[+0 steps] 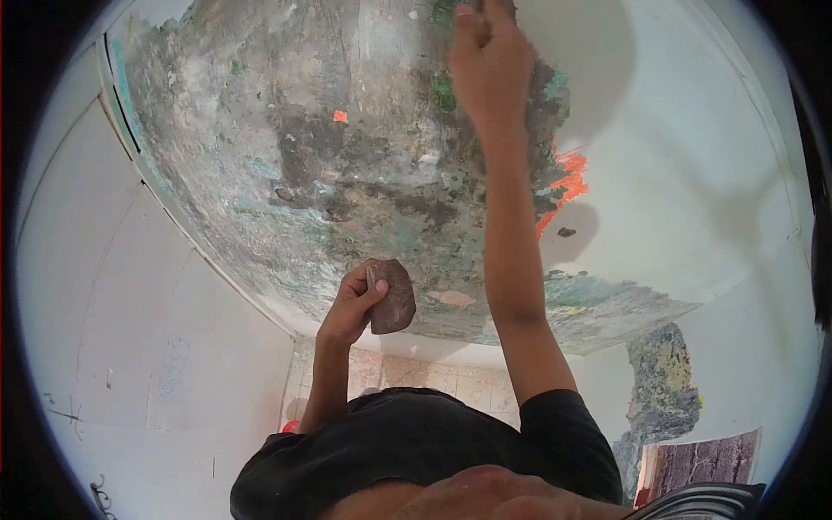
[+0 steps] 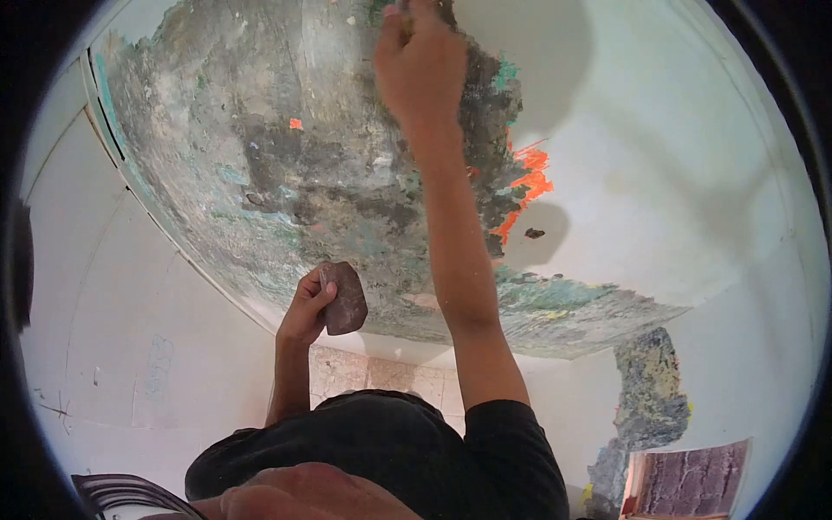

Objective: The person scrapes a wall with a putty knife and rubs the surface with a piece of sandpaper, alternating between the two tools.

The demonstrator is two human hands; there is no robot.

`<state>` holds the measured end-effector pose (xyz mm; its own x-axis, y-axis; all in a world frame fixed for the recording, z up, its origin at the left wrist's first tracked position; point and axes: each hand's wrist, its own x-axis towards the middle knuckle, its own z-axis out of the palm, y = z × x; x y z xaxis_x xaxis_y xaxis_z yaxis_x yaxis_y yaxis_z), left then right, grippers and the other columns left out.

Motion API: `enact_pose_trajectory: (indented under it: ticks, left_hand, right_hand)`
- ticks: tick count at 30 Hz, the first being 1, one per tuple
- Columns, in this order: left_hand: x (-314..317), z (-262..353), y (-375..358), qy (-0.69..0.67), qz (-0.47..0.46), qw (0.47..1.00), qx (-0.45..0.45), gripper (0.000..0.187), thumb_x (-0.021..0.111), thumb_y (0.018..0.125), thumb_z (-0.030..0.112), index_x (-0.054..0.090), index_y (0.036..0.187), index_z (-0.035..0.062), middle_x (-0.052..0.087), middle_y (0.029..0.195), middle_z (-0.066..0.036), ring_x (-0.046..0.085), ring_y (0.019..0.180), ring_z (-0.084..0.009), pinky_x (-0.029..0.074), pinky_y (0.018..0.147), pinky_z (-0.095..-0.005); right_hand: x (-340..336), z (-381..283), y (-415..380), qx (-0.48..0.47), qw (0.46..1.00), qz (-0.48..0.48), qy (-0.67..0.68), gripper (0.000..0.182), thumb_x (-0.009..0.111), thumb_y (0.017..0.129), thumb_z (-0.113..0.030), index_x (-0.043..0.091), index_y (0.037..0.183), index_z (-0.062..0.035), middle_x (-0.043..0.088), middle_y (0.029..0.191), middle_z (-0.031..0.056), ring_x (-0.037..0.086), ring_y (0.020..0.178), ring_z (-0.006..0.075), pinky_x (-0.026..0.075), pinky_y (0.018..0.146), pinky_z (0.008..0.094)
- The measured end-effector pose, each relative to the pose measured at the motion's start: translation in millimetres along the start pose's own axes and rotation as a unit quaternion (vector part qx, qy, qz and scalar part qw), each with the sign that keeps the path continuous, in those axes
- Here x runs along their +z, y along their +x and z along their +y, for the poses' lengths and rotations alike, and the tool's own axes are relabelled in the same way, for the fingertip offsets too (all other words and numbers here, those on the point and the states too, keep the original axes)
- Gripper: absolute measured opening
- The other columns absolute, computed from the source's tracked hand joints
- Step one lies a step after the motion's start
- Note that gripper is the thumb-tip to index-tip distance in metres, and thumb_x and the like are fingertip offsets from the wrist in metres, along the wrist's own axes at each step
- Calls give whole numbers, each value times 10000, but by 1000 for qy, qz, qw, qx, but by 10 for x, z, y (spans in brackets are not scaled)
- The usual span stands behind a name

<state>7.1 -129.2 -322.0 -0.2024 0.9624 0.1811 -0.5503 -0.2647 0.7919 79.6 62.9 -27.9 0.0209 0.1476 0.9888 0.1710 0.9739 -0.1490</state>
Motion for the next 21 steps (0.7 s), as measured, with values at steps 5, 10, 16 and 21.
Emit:
enact_pose_trajectory:
  ticks: [5, 10, 16, 21]
  left_hand:
    - [17, 27, 15, 3, 22, 1000, -6, 258, 631, 933, 138, 580, 1162, 31, 658, 1028, -35, 627, 928, -114, 524, 830, -292]
    - [-9, 34, 24, 9, -6, 1000, -10, 255, 623, 934, 124, 581, 1168, 31, 660, 1035, -37, 631, 936, -118, 525, 830, -293]
    - [-18, 54, 4, -1, 10, 1000, -16, 253, 619, 936, 113, 582, 1175, 36, 664, 1043, -43, 634, 949, -123, 527, 835, -297]
    - [-68, 47, -6, -6, -6, 1000, -20, 252, 616, 941, 115, 581, 1177, 37, 666, 1043, -40, 637, 944, -122, 530, 836, -299]
  right_hand:
    - [-136, -143, 127, 117, 991, -66, 16, 514, 522, 966, -178, 401, 1436, -7, 417, 536, 64, 353, 485, 127, 356, 484, 284]
    - [-176, -96, 111, 111, 993, -32, 28, 503, 514, 970, -161, 403, 1435, -5, 461, 583, 90, 345, 489, 120, 347, 490, 275]
    - [-312, -145, -35, 99, 990, -99, -10, 486, 499, 983, -149, 402, 1439, -10, 596, 690, 145, 347, 491, 115, 362, 509, 263]
    - [-257, -63, -119, 81, 992, -98, -4, 497, 494, 989, -166, 383, 1450, -18, 656, 791, 186, 374, 486, 113, 388, 522, 261]
